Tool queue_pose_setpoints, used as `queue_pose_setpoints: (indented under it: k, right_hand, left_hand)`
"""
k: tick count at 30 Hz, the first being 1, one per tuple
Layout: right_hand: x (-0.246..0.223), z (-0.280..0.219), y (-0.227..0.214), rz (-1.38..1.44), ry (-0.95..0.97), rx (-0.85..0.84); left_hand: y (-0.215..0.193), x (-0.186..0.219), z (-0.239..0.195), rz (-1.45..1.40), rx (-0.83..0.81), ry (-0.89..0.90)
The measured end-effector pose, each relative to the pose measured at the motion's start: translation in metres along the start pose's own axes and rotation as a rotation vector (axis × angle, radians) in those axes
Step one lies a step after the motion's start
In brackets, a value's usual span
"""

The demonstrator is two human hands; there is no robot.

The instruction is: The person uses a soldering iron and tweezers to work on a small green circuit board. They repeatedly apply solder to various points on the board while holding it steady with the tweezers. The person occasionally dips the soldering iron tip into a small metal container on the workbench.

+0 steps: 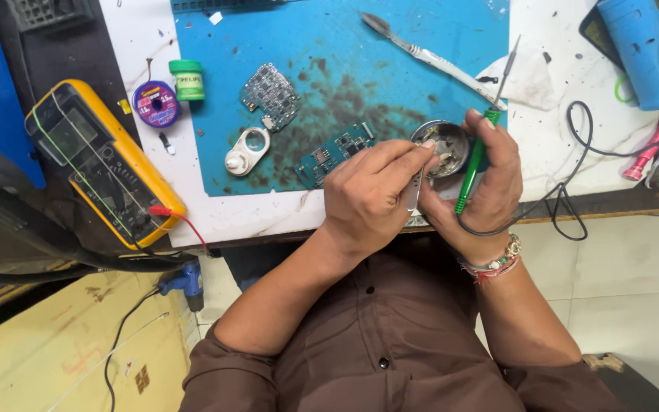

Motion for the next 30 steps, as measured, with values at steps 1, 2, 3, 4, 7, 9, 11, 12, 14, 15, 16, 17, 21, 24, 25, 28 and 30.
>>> queue_pose_setpoints:
  k: [1, 2, 3, 4, 7, 9, 11, 12, 14, 15, 16, 17, 21, 24, 25, 28, 30]
  right_hand:
    - [0.0, 0.001, 0.0, -0.008, -0.001, -0.008]
    - [0.001, 0.001, -0.001, -0.003, -0.004, -0.011]
    - [0.001, 0.001, -0.001, 0.005, -0.008, -0.017]
    - [0.0, 0.002, -0.001, 0.012, -0.011, -0.024]
    - [0.0, 0.002, -0.002, 0.024, -0.015, -0.028]
    - [0.0, 0.002, -0.001, 0.022, -0.019, -0.027]
    - [0.0, 0.003, -0.002, 0.017, -0.026, -0.026]
    - [0.0, 0.003, -0.003, 0.013, -0.03, -0.028]
    - [-0.001, 0.003, -0.002, 0.004, -0.033, -0.024]
    - [-0.002, 0.004, -0.002, -0.006, -0.036, -0.016]
    - [-0.002, 0.004, -0.002, -0.015, -0.039, -0.007]
    - [-0.003, 0.005, -0.002, -0.007, -0.037, -0.006]
    - [-0.003, 0.005, -0.003, -0.016, -0.031, -0.007]
    - [-0.004, 0.003, -0.001, -0.03, -0.035, -0.003]
    - [-0.004, 0.002, -0.001, -0.028, -0.039, -0.001]
    - [-0.003, 0.001, 0.0, -0.006, -0.028, 0.003]
    - [-0.003, 0.001, -0.001, -0.027, -0.033, 0.003]
  left_hand:
    - [0.001, 0.001, 0.0, 0.029, -0.002, 0.004]
    - [0.003, 0.001, 0.001, 0.046, -0.012, 0.012]
    - [0.004, 0.001, 0.001, 0.064, -0.02, 0.017]
    - [0.005, 0.001, 0.001, 0.082, -0.028, 0.021]
    - [0.009, 0.002, 0.0, 0.118, -0.021, 0.02]
    - [0.01, 0.003, 0.0, 0.101, -0.046, 0.013]
    - [0.011, 0.002, 0.002, 0.073, -0.05, 0.001]
    - [0.012, 0.001, 0.004, 0.053, -0.043, -0.009]
    - [0.012, -0.001, 0.005, -0.004, -0.032, -0.043]
    - [0.012, -0.003, 0.005, -0.044, -0.026, -0.062]
    - [0.011, -0.005, 0.005, -0.083, -0.02, -0.08]
    - [0.009, -0.007, 0.004, -0.118, -0.001, -0.102]
    - [-0.008, -0.015, -0.007, -0.243, 0.074, -0.125]
    - [-0.026, -0.02, -0.02, -0.248, 0.128, -0.118]
    - [-0.031, -0.022, -0.024, -0.235, 0.147, -0.122]
    - [-0.042, -0.03, -0.031, -0.203, 0.185, -0.139]
    - [-0.047, -0.033, -0.036, -0.227, 0.188, -0.163]
Point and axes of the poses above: each hand's wrist, its own z-axis towards the middle knuckle, its own y-axis out of the palm, x = y × z, the point moved 7 cm from there along z, towards the middle knuckle, and after that the axes turned 3 degrees about y, right-handed, at the moved point
